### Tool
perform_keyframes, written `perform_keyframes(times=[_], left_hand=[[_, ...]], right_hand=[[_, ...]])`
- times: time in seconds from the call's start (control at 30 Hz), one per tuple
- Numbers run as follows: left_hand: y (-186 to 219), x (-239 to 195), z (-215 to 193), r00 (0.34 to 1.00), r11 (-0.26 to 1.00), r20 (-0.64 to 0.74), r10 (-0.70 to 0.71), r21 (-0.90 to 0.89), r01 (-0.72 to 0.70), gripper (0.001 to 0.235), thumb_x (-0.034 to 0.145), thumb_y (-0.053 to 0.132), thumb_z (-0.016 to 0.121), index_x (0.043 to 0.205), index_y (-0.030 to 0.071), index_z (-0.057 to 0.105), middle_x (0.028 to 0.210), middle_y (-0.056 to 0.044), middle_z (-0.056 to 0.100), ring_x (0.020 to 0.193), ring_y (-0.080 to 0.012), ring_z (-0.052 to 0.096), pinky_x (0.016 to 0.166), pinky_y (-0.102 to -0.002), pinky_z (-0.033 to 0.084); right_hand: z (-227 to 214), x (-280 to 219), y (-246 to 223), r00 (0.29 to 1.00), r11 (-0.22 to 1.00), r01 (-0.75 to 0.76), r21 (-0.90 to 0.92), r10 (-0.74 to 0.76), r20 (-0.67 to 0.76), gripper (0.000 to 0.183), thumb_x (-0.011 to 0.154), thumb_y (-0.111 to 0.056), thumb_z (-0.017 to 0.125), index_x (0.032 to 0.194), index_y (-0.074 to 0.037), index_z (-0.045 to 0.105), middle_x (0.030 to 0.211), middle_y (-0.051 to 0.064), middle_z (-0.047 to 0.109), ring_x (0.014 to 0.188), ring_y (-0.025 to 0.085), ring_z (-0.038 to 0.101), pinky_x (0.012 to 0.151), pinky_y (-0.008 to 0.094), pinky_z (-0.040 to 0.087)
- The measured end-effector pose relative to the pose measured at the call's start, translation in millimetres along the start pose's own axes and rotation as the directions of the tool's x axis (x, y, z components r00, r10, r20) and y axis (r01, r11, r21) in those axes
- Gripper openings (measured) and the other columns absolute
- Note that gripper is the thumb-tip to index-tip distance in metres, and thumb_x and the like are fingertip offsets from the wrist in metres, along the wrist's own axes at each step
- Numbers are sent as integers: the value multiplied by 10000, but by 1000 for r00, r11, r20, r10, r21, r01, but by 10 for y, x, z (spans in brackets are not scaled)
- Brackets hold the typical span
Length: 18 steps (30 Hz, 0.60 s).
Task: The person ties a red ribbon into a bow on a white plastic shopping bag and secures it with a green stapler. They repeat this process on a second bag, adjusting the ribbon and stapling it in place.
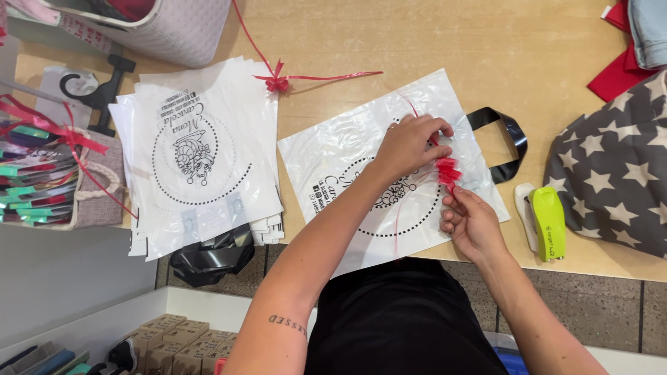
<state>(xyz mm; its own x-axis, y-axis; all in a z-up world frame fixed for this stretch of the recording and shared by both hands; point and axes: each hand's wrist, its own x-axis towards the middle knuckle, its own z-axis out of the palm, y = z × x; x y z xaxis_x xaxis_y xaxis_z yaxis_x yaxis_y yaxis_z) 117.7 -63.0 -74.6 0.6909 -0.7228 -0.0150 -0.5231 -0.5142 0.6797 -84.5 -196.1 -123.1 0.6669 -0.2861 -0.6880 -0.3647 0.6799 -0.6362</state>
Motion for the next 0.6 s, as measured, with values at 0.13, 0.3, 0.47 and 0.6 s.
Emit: perform_keyframes(times=[0.13,0.3,0.47,0.6], left_hand=[[173,-249,43,982,993,-190,-11,111,33,381,1170,567,497,1474,357,591,1559,3,469,1451,-383,496,1111,-701,475],[330,-707,215,929,978,-343,139,193,-75,310,1177,556,459,1361,378,635,1355,78,517,1262,-216,507,1013,-437,350],[517,-715,50,950,984,-286,125,-85,-155,311,1177,549,477,1326,355,669,1091,99,673,1002,-171,707,918,-369,497],[577,-655,42,993,968,-116,22,-248,-51,465,1125,537,537,1448,210,604,1008,-108,774,857,-370,775,820,-515,606]], right_hand=[[-129,117,85,998,997,-7,72,12,-67,87,1152,-249,666,1164,-176,712,998,71,846,668,164,755,569,274,575],[19,-10,-2,993,997,29,67,-21,-118,65,1156,-231,651,1185,-174,662,1021,76,842,674,185,786,549,311,629],[21,11,12,987,997,74,16,-71,-142,103,1168,-223,631,1220,-134,626,1015,105,823,665,218,800,517,344,672],[60,-5,-8,986,996,83,-24,-86,-146,109,1166,-211,622,1242,-133,619,1024,160,824,604,240,785,464,362,672]])
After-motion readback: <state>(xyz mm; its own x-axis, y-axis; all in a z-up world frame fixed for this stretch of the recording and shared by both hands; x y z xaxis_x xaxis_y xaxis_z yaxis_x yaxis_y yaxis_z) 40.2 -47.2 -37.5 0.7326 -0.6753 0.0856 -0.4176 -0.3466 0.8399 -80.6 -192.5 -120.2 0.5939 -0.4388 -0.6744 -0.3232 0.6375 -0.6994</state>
